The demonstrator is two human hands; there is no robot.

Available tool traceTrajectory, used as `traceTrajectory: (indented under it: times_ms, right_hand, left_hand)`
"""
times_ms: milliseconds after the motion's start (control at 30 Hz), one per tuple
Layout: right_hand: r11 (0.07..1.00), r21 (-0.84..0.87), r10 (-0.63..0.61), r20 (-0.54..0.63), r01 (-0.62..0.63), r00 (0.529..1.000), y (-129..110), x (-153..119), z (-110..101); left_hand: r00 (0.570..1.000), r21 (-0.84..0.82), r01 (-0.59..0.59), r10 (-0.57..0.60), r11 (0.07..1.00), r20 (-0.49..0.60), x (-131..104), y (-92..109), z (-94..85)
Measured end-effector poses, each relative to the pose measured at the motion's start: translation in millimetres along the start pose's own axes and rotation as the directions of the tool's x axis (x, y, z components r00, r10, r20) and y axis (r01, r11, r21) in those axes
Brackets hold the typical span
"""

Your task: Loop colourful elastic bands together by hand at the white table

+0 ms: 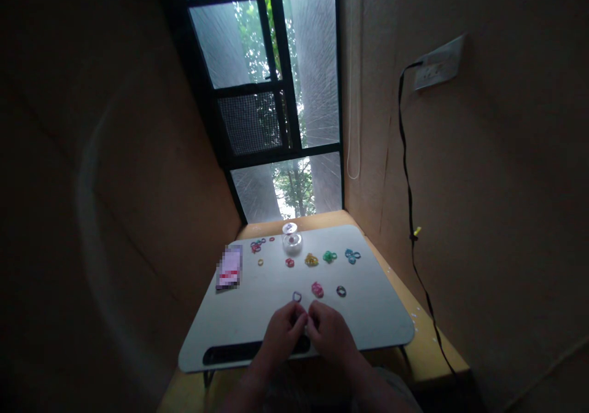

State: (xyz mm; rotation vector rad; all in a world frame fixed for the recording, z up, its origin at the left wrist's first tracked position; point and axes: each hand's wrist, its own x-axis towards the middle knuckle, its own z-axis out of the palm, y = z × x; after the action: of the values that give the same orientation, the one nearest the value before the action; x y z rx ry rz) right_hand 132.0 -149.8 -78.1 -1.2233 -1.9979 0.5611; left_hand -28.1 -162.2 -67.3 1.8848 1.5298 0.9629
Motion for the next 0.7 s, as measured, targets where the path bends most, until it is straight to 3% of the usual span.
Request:
traceTrajectory:
  times_ms: [700]
  right_hand:
    - [1.000, -0.001, -0.001, -0.003, 0.001, 1.000, 3.8, -0.2, 2.7]
  left_hand:
    - [1.000, 0.029, -0.007, 0.007, 1.000, 0.004, -0.5, 2.5, -1.0]
